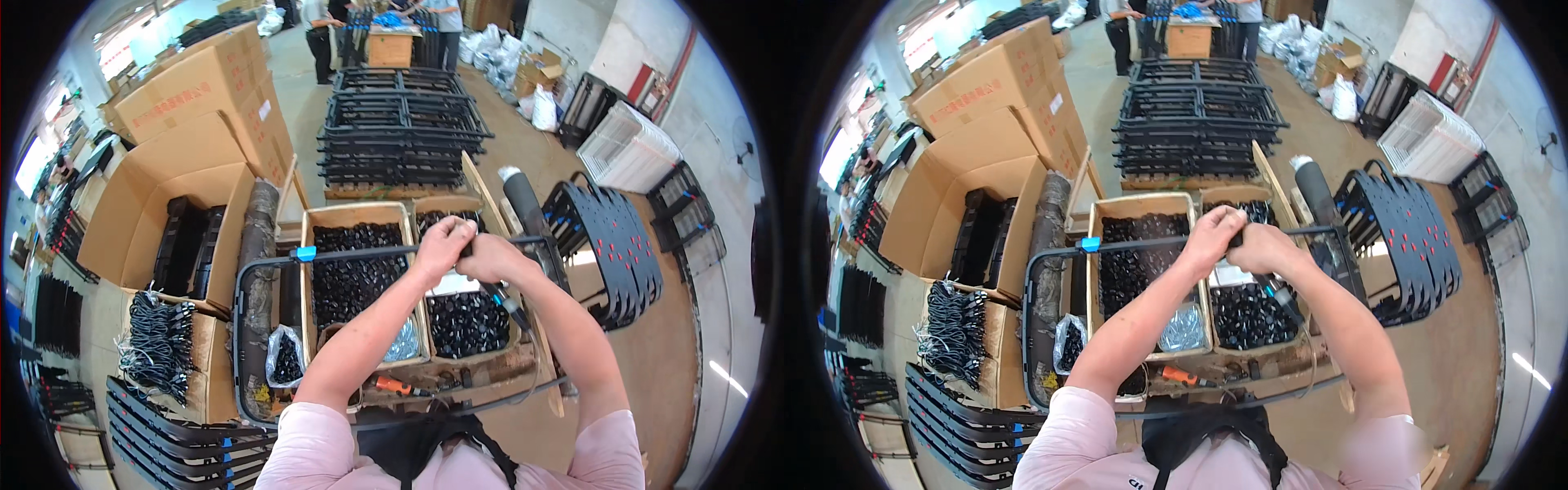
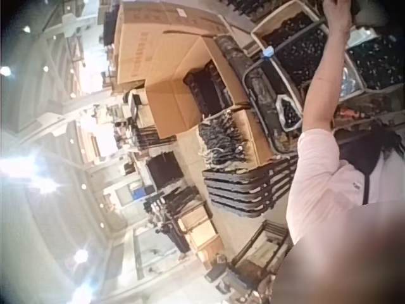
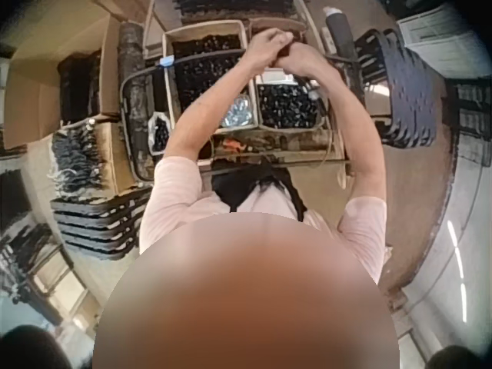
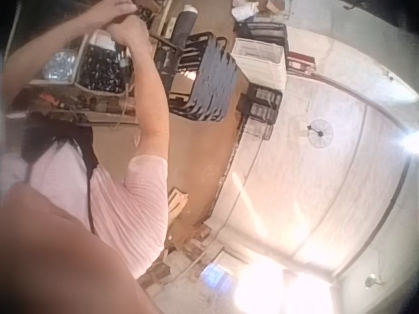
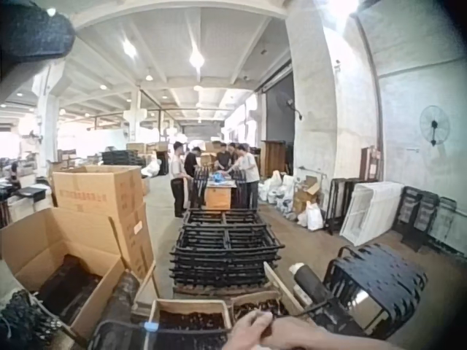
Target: Assemble treadmill components by attaching plastic covers and securing wiring with ties and a pneumatic screwdriver.
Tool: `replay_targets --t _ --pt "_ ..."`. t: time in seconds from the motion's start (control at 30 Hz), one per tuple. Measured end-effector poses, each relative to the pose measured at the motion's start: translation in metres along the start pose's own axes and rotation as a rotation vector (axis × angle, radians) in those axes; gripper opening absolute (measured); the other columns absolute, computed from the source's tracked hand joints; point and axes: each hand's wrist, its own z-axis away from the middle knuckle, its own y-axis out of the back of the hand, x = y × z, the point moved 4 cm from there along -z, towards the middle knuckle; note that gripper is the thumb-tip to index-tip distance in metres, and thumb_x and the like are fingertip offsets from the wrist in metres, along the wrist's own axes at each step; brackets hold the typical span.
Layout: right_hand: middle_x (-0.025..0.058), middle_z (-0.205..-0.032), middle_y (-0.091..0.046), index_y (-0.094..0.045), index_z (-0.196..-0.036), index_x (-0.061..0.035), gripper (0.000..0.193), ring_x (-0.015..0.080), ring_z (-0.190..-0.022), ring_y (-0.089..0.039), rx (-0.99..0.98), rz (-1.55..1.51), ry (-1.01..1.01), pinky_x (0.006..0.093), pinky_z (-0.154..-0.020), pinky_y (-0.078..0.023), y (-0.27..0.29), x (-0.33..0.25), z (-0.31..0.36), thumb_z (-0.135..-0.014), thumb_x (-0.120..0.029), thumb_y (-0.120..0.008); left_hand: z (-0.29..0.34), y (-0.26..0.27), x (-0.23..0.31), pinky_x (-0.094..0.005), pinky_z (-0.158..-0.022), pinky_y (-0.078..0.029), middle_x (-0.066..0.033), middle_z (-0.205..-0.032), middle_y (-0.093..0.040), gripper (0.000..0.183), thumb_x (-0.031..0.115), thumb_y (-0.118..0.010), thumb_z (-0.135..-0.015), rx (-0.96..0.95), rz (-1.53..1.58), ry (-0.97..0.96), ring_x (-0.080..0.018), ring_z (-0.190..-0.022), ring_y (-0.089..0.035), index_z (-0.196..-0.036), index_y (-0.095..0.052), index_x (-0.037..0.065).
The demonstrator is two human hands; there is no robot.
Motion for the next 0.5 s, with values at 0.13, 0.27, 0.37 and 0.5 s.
replay_targets --t 0.13,0.27,0.37,0.5 --pt "0.0294 -0.093 -0.073 -0.075 -0.092 0.0055 0.044 0.0446 -0.094 -0.073 0.016 0.09 -0.044 0.052 -0.086 -0.057 -0.03 0.015 0.097 -0.081 -0.036 -0.065 0.083 -0.043 -0.012 -0.0287 -0.08 -0.05 -0.0003 -0.094 -0.066 0.027 0.028 -0.069 -0.103 -0.155 0.035 0.063 -0.0081 -0.089 -0.057 -0.104 -0.068 0.002" --pt "0.0286 -0.081 -0.072 -0.073 -0.081 0.0076 0.047 0.0458 -0.086 -0.073 -0.086 0.088 -0.151 0.0536 -0.083 -0.057 -0.064 0.034 0.173 -0.084 -0.039 -0.066 0.153 -0.079 -0.027 -0.0291 -0.083 -0.05 -0.0017 -0.095 -0.065 0.03 0.03 -0.069 -0.103 -0.299 -0.001 0.183 -0.0089 -0.092 -0.056 -0.104 -0.066 0.001" --pt "0.0297 -0.082 -0.071 -0.073 -0.082 0.0072 0.046 0.0458 -0.085 -0.072 -0.052 0.03 -0.125 0.0538 -0.083 -0.057 -0.091 0.045 0.213 -0.085 -0.038 -0.067 0.191 -0.096 -0.047 -0.0263 -0.083 -0.049 0.0018 -0.1 -0.062 0.024 0.026 -0.067 -0.105 -0.384 0.046 0.242 -0.0056 -0.094 -0.054 -0.11 -0.066 0.003" --pt "0.0297 -0.087 -0.072 -0.073 -0.087 0.0064 0.042 0.0463 -0.087 -0.072 -0.078 -0.027 -0.173 0.0542 -0.084 -0.057 -0.12 0.047 0.245 -0.086 -0.035 -0.066 0.232 -0.103 -0.063 -0.0264 -0.081 -0.049 0.0022 -0.1 -0.062 0.022 0.025 -0.068 -0.105 -0.415 0.102 0.318 -0.0067 -0.093 -0.055 -0.112 -0.065 0.004"
